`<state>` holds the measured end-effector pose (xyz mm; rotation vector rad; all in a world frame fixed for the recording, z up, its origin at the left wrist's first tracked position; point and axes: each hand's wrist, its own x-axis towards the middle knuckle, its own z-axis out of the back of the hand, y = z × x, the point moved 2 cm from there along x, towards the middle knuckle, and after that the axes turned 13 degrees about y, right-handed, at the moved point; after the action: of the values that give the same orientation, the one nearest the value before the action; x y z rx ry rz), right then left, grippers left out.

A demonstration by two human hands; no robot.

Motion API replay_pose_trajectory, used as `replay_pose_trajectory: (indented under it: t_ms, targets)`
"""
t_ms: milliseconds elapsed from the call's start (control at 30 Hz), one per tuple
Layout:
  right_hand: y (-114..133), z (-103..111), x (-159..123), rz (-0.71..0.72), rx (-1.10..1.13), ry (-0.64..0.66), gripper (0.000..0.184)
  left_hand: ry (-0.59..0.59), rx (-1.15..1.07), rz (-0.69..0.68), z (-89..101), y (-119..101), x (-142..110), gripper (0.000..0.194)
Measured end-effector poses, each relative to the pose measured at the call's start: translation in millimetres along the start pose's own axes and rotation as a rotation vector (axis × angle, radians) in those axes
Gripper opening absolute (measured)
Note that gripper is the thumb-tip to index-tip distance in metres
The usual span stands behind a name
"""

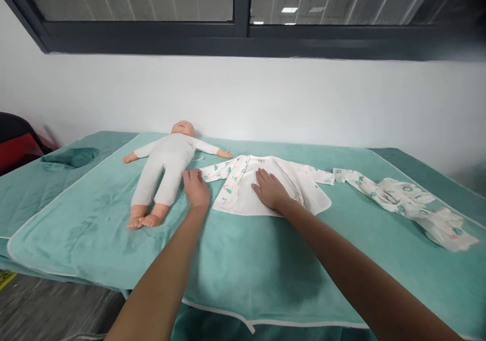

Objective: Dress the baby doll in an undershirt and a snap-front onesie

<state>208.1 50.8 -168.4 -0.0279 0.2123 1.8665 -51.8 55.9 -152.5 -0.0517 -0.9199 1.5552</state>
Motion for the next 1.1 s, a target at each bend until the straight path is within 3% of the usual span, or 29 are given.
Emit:
replay_pose_trajectory:
  t_ms: [233,467,600,900,1100]
  targets:
    - [13,7,24,0.117,0.031,-0.023,0.065,-0.105,-0.108,-0.021,-17.3,12,34,0.022]
    - [18,14,24,0.224,0.052,-0.038,0.054,-0.127,-0.128,-0.044,-21.5,12,42,0.040]
    - [31,16,12,0.289,0.066,-0.059,0.045,-0.138,-0.117,-0.059,-19.4,10,41,0.041]
    - [85,11,-26,0.445,0.134,-0.136,0.039,-0.111,-0.087,-0.107,-15.9,10,42,0.031]
    - [78,16,-46,0.485,0.258,-0.061,0.044,-0.078,-0.050,-0.067,-17.7,15,43,0.027]
